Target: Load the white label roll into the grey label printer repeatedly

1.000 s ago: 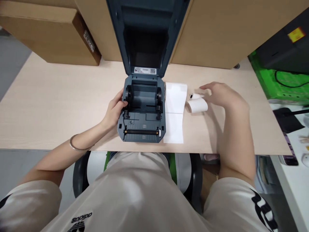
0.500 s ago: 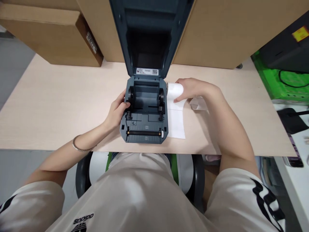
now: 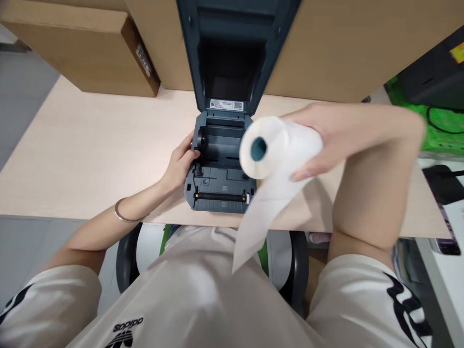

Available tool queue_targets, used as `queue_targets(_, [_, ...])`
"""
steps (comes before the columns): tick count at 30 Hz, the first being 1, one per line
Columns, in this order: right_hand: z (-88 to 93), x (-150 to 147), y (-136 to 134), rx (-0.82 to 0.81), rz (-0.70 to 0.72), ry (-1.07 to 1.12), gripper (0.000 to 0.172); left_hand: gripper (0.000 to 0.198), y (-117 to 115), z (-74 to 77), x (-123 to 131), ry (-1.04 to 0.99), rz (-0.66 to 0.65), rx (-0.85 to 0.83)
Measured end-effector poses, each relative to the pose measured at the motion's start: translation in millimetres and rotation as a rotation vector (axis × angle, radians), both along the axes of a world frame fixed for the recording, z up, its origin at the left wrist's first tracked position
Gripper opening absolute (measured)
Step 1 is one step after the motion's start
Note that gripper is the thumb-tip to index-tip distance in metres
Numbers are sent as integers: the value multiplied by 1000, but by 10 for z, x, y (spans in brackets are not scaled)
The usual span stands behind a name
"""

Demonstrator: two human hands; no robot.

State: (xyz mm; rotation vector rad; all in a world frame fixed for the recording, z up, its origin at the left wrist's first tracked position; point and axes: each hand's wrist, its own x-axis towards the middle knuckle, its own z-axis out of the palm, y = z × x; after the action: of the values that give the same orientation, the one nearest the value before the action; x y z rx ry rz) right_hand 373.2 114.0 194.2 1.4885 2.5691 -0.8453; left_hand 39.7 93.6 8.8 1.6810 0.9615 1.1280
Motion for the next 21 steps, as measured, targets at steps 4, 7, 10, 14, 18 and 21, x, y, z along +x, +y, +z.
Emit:
queue_targets(4, [-156,-702,124,-43,151,42,71,62,7,4,9,-5,12,10])
queue_targets(7, [-337,-960,223,64,99,-62,66,64,-11,23,18,10,40,-39])
queue_targets(10, [-466,-1002,299,128,101,-172,59,66,-30,19,15,-1,55,-80])
queue_targets(14, [-565,-1029,376,180,156,-237,55,68,-33,-12,-5,-18,43,-90])
queue_targets(18, [-666,-1114,391,198,158,-281,57,69,-27,-6,-15,-7,39,-96])
queue_targets(21, [-748,-1130,320,257,157,-277,62,66,-31,24,-4,-12,15,-70])
